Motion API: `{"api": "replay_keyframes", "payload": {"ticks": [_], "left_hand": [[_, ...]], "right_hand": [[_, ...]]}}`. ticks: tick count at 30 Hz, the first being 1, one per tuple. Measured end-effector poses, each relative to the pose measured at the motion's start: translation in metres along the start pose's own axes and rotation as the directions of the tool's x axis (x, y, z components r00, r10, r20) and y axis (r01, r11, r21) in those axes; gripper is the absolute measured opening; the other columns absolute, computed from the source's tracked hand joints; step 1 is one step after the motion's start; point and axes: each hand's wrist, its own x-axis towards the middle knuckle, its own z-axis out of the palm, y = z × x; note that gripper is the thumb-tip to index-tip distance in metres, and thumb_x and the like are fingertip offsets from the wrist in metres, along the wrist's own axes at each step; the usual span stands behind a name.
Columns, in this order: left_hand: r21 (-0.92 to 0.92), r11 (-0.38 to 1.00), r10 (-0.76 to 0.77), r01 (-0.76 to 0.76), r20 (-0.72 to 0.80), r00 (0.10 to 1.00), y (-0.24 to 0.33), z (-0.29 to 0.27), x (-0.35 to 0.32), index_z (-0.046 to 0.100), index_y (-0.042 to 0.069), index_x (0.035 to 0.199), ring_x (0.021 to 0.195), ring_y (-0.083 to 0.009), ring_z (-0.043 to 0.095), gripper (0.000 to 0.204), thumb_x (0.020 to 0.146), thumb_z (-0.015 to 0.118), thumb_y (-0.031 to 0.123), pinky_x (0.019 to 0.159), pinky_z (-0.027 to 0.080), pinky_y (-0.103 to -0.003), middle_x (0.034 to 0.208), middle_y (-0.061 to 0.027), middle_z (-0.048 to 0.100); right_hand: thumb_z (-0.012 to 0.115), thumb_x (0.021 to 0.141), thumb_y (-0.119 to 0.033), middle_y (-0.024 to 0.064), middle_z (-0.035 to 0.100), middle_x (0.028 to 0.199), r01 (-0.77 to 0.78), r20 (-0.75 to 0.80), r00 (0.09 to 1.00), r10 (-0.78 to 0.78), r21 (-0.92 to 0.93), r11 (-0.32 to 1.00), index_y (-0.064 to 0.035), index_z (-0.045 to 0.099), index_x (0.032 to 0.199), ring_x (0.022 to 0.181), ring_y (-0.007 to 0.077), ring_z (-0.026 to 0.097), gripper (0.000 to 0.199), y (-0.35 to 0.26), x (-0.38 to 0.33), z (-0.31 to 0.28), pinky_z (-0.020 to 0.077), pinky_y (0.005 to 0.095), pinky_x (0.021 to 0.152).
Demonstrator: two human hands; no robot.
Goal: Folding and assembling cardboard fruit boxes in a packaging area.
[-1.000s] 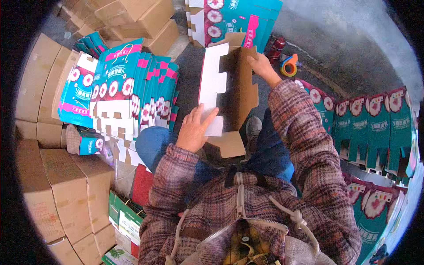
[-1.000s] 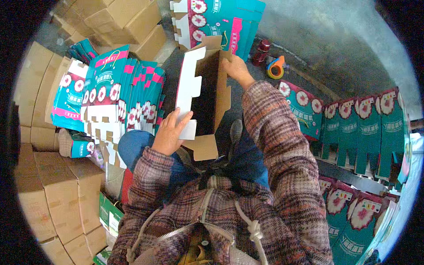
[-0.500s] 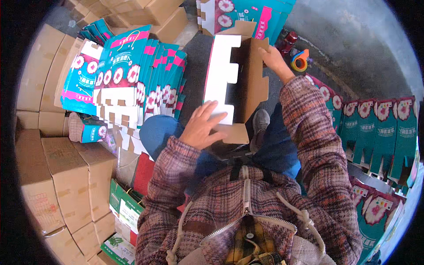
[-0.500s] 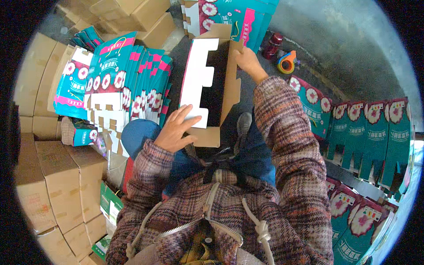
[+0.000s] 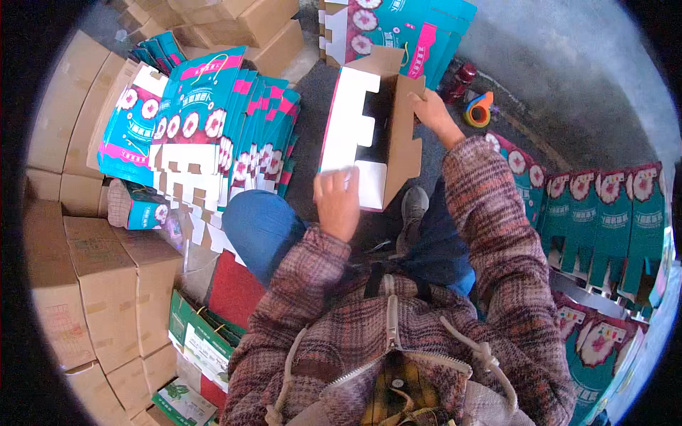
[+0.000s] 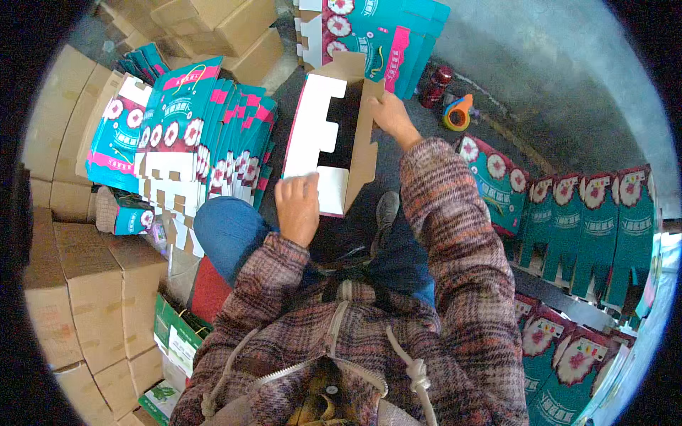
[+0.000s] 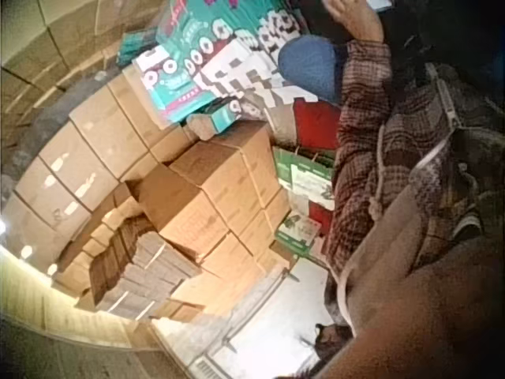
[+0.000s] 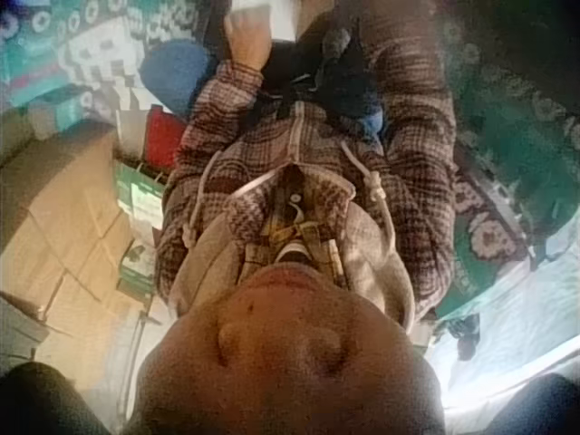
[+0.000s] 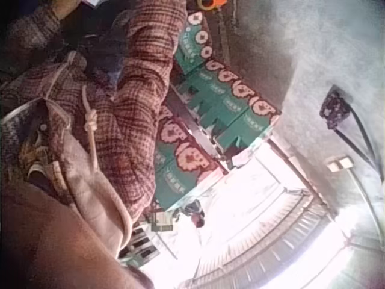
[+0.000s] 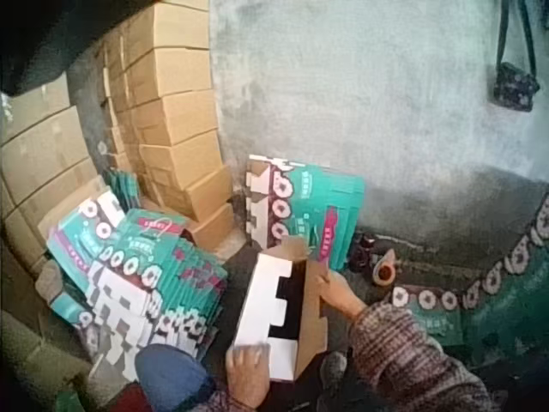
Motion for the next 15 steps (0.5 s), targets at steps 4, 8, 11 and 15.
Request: {"api": "replay_keyframes", "payload": {"ticks": [4,8,11,15], "left_hand": [[-0.217,0.976,-0.01,0.022,0.057,0.998,0.023,-0.004,-0.007,0.051,-0.001,0.115,0.118,-0.0381,0.042,0.055,0.077,0.067,0.036,0.102,0.029,-0.052,0.119,-0.0217,0.048],[-0.261,0.962,-0.059,0.084,0.103,0.993,0.039,-0.014,-0.003,0.047,-0.006,0.121,0.128,-0.0414,0.031,0.069,0.077,0.069,0.042,0.107,0.021,-0.055,0.131,-0.0282,0.04],[-0.192,0.976,-0.069,0.098,0.153,0.986,0.046,-0.003,-0.001,0.047,-0.004,0.122,0.128,-0.0391,0.033,0.061,0.078,0.067,0.034,0.106,0.022,-0.054,0.131,-0.0252,0.041],[-0.163,0.985,-0.026,0.058,0.188,0.982,0.038,0.002,-0.014,0.051,-0.002,0.12,0.127,-0.0327,0.037,0.047,0.077,0.059,0.015,0.106,0.025,-0.051,0.13,-0.0187,0.046]], "right_hand": [[0.051,0.087,-0.022,0.0219,0.066,0.084,0.021,-0.034,0.999,-0.02,0.007,1.0,0.0031,0.059,0.099,0.079,0.0327,0.067,0.03,0.002,-0.002,-0.004,0.0506,0.0411,0.07],[0.051,0.087,-0.022,0.0213,0.066,0.086,0.071,-0.083,0.994,-0.071,0.0,0.997,0.0027,0.058,0.102,0.08,0.033,0.066,0.03,0.001,-0.001,-0.001,0.0506,0.0413,0.071],[0.05,0.088,-0.024,0.0212,0.065,0.086,0.022,-0.068,0.998,-0.019,0.038,0.999,0.0031,0.058,0.103,0.08,0.0334,0.066,0.032,-0.003,-0.01,-0.004,0.0502,0.0409,0.072],[0.052,0.088,-0.029,0.0176,0.065,0.084,0.026,0.007,1.0,-0.027,0.097,0.995,0.0045,0.058,0.104,0.079,0.0292,0.065,0.038,-0.005,-0.025,-0.016,0.0495,0.0387,0.071]]}}
